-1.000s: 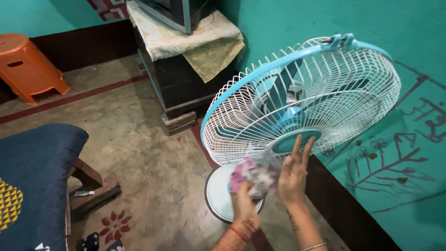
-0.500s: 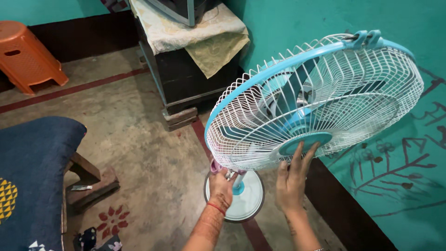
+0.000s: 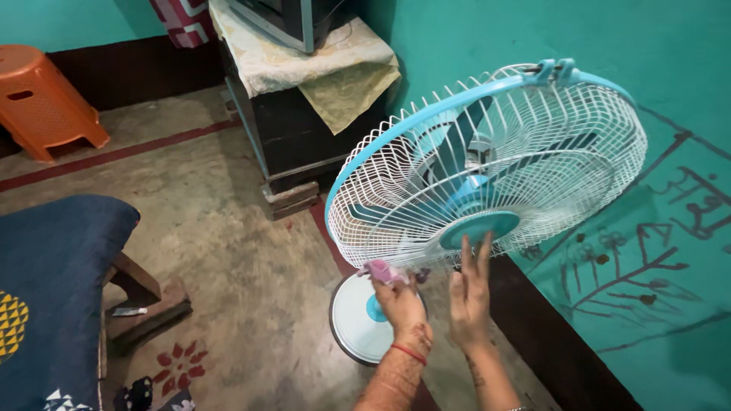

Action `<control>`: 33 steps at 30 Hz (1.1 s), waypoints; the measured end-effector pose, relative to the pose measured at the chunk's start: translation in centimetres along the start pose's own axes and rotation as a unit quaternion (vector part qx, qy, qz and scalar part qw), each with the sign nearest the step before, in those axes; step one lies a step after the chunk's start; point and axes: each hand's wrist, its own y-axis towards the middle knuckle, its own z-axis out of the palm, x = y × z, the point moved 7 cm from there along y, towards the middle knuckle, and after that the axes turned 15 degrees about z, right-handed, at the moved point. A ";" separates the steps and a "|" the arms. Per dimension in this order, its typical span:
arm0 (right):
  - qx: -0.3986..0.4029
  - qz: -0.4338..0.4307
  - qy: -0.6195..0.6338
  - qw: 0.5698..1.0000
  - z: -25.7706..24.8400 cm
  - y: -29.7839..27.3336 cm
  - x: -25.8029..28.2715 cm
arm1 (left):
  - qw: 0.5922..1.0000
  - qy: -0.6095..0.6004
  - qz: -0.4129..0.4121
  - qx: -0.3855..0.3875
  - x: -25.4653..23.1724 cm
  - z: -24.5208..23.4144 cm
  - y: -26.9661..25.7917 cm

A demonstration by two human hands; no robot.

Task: The person wipes the back and side of a CRT television with a cloth, then moves to a standing fan and wipes the front grill and blades. The person uses a cloth to clean the surfaces of both objects.

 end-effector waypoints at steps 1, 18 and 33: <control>0.006 -0.005 0.000 1.000 -0.1 -0.2 0.0 | 1.000 0.005 -0.002 0.013 -0.1 1.0 -0.9; -0.112 0.031 -0.037 0.993 0.0 0.3 0.1 | 0.994 0.052 0.083 -0.047 -5.7 -4.8 1.7; -0.099 0.041 -0.091 0.990 1.3 1.3 1.9 | 0.930 0.314 0.187 0.045 -16.9 0.9 2.7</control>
